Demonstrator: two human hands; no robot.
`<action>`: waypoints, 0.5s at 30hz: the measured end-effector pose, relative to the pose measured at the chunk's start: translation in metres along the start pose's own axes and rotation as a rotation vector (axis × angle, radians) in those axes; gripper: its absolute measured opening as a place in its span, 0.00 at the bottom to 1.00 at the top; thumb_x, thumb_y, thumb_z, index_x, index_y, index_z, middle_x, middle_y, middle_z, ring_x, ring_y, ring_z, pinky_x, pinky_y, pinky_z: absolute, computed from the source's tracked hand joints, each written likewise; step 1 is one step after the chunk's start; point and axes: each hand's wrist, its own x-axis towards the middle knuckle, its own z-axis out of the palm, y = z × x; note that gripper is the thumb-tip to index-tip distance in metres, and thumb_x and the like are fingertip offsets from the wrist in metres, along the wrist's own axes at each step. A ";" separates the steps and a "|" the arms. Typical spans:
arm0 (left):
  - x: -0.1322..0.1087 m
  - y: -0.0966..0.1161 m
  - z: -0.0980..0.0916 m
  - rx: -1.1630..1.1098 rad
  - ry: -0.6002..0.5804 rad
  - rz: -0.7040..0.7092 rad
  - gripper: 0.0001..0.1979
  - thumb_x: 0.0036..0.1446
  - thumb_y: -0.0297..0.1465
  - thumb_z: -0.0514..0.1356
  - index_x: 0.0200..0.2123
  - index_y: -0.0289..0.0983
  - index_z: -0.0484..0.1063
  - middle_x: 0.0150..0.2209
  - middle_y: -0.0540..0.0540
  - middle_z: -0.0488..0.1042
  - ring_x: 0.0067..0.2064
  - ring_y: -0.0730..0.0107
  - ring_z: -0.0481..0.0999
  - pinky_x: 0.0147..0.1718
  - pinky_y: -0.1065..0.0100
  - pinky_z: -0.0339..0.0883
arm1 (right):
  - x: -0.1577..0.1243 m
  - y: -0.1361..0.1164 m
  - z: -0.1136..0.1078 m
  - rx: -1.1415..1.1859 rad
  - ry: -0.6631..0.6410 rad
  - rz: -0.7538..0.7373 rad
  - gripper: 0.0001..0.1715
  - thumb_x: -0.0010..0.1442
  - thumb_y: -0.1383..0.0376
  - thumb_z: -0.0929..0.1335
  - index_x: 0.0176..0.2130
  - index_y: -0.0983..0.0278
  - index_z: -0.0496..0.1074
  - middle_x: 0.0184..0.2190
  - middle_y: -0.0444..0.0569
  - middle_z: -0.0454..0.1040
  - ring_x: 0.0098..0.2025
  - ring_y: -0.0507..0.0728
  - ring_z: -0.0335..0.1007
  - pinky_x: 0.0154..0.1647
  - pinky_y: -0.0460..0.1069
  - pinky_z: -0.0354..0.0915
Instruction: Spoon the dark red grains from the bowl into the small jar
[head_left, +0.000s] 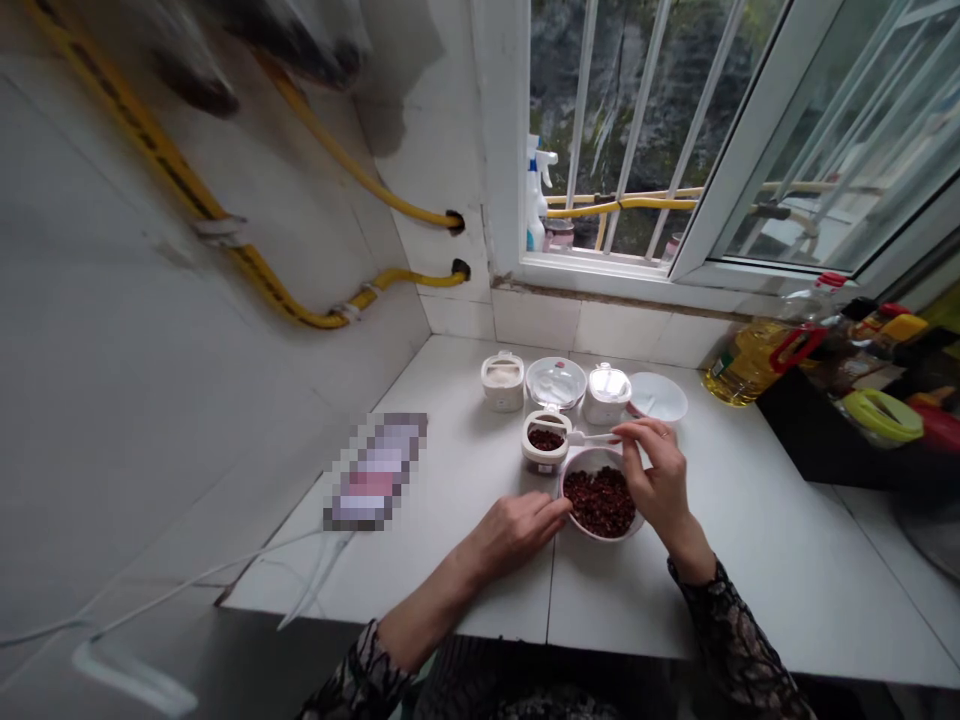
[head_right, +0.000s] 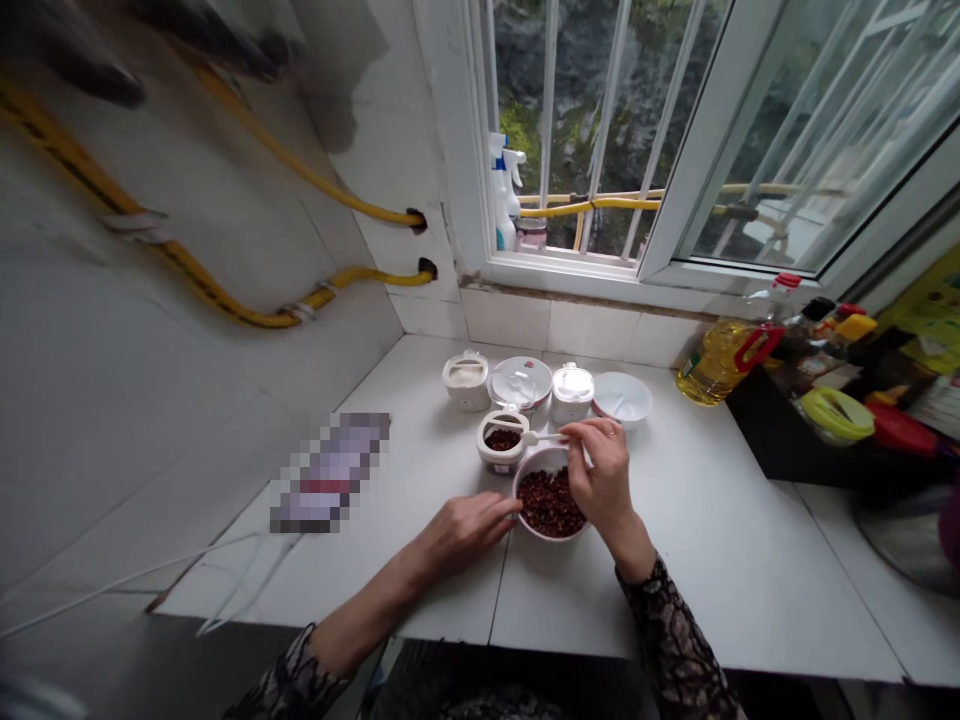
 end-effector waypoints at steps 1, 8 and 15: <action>0.000 0.000 0.000 -0.007 0.002 0.002 0.09 0.71 0.29 0.49 0.46 0.35 0.68 0.28 0.49 0.74 0.27 0.73 0.75 0.24 0.75 0.68 | -0.001 0.004 -0.004 -0.023 0.000 -0.004 0.11 0.63 0.73 0.63 0.37 0.60 0.73 0.29 0.46 0.78 0.38 0.59 0.73 0.46 0.56 0.64; 0.004 0.002 -0.004 -0.022 0.019 0.013 0.08 0.71 0.29 0.49 0.46 0.35 0.67 0.28 0.49 0.74 0.27 0.72 0.76 0.24 0.74 0.69 | -0.019 0.019 -0.003 -0.133 -0.229 -0.007 0.11 0.60 0.73 0.62 0.33 0.60 0.72 0.28 0.46 0.78 0.36 0.58 0.72 0.49 0.57 0.60; 0.000 0.000 -0.001 -0.020 0.005 0.005 0.08 0.69 0.28 0.50 0.46 0.35 0.68 0.28 0.49 0.73 0.27 0.73 0.75 0.25 0.75 0.69 | -0.024 0.021 0.006 -0.033 -0.164 0.228 0.11 0.57 0.70 0.62 0.30 0.59 0.72 0.26 0.45 0.78 0.34 0.58 0.73 0.48 0.57 0.61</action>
